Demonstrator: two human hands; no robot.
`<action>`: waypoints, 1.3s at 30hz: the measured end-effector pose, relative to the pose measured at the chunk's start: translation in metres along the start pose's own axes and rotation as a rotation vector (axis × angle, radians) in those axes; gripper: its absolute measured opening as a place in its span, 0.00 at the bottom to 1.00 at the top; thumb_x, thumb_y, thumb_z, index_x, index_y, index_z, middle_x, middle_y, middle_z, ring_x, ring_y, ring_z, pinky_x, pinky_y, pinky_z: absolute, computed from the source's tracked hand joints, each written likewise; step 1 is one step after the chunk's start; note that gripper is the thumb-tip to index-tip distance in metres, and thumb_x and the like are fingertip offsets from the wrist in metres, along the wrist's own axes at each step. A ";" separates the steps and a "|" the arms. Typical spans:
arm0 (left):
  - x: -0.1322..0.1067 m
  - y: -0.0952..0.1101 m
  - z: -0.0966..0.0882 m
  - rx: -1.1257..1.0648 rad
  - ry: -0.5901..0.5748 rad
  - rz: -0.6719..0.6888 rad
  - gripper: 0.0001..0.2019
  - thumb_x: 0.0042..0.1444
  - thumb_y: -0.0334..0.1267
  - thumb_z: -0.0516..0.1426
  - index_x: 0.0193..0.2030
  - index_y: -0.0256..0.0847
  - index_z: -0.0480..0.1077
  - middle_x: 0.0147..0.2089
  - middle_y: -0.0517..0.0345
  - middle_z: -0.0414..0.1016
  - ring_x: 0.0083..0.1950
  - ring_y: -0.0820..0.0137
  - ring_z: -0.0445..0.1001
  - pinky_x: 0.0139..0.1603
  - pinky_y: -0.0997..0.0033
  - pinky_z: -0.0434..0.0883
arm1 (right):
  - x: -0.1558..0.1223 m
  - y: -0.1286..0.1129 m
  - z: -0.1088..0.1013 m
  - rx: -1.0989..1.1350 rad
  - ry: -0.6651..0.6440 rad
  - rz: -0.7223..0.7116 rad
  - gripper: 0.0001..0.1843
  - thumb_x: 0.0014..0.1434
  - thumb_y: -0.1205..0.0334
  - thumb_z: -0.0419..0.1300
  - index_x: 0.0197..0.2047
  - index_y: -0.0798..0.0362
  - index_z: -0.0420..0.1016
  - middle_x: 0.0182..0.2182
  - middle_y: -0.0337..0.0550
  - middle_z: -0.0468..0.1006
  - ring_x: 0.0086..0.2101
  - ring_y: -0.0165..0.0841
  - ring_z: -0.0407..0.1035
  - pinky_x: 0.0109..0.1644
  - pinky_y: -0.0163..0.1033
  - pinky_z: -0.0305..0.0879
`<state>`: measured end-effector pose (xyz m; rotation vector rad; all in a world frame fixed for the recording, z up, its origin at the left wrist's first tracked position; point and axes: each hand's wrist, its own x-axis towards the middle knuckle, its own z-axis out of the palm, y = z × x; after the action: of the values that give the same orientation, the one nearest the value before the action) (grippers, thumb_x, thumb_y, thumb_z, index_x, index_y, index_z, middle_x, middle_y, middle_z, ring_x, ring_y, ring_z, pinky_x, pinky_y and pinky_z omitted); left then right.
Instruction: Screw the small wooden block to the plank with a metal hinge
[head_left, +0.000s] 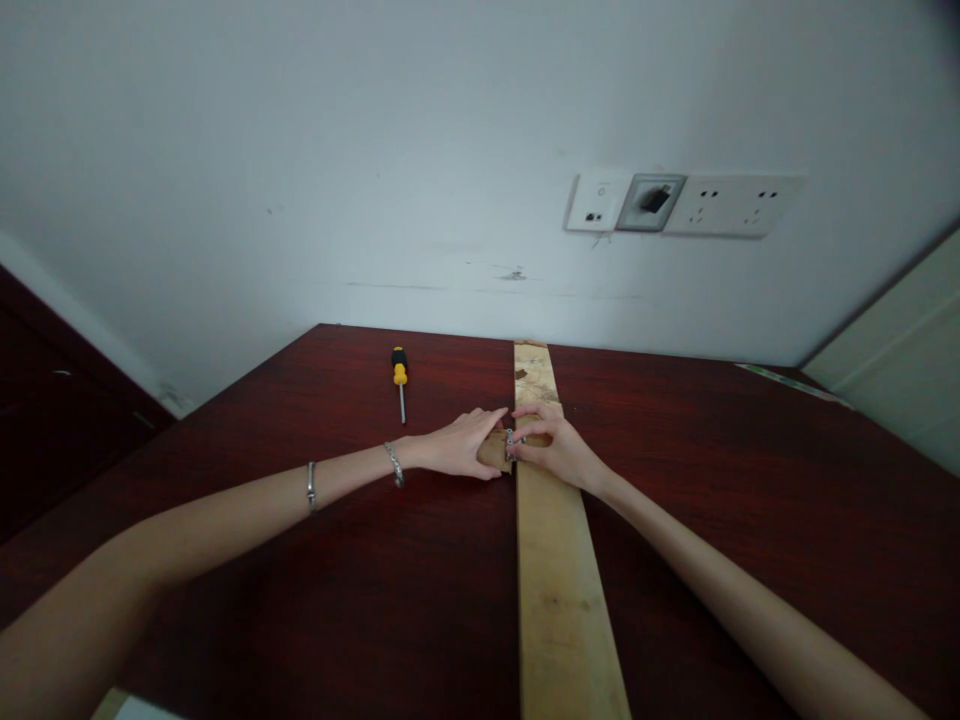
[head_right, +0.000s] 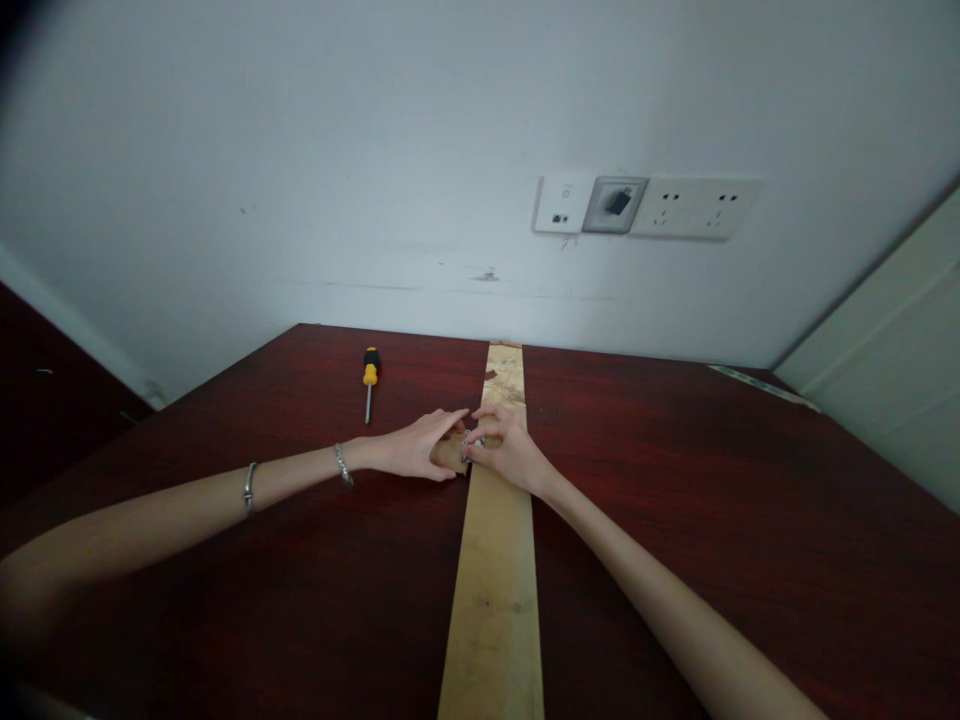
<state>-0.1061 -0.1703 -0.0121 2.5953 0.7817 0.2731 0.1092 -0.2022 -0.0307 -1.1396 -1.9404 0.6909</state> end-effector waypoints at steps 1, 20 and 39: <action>0.000 -0.001 0.000 -0.003 0.005 0.000 0.44 0.48 0.45 0.64 0.67 0.33 0.50 0.58 0.39 0.64 0.56 0.54 0.64 0.57 0.53 0.64 | 0.000 0.000 0.000 0.003 -0.002 0.001 0.01 0.49 0.61 0.69 0.29 0.46 0.82 0.49 0.43 0.73 0.53 0.41 0.66 0.63 0.54 0.55; 0.000 0.000 0.000 -0.034 0.017 -0.004 0.45 0.50 0.48 0.63 0.69 0.34 0.47 0.58 0.39 0.63 0.57 0.54 0.64 0.59 0.51 0.63 | -0.002 -0.002 0.004 -0.050 -0.024 -0.010 0.01 0.49 0.63 0.68 0.29 0.48 0.81 0.48 0.44 0.72 0.53 0.41 0.65 0.62 0.53 0.57; -0.002 0.000 0.000 -0.040 0.028 0.006 0.46 0.50 0.47 0.62 0.69 0.30 0.46 0.56 0.39 0.63 0.56 0.55 0.64 0.60 0.51 0.63 | -0.005 -0.006 0.003 -0.138 -0.026 -0.073 0.02 0.50 0.64 0.67 0.29 0.48 0.80 0.48 0.46 0.71 0.53 0.44 0.63 0.62 0.56 0.58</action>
<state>-0.1074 -0.1713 -0.0121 2.5619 0.7706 0.3248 0.1052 -0.2099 -0.0297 -1.1414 -2.0674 0.5429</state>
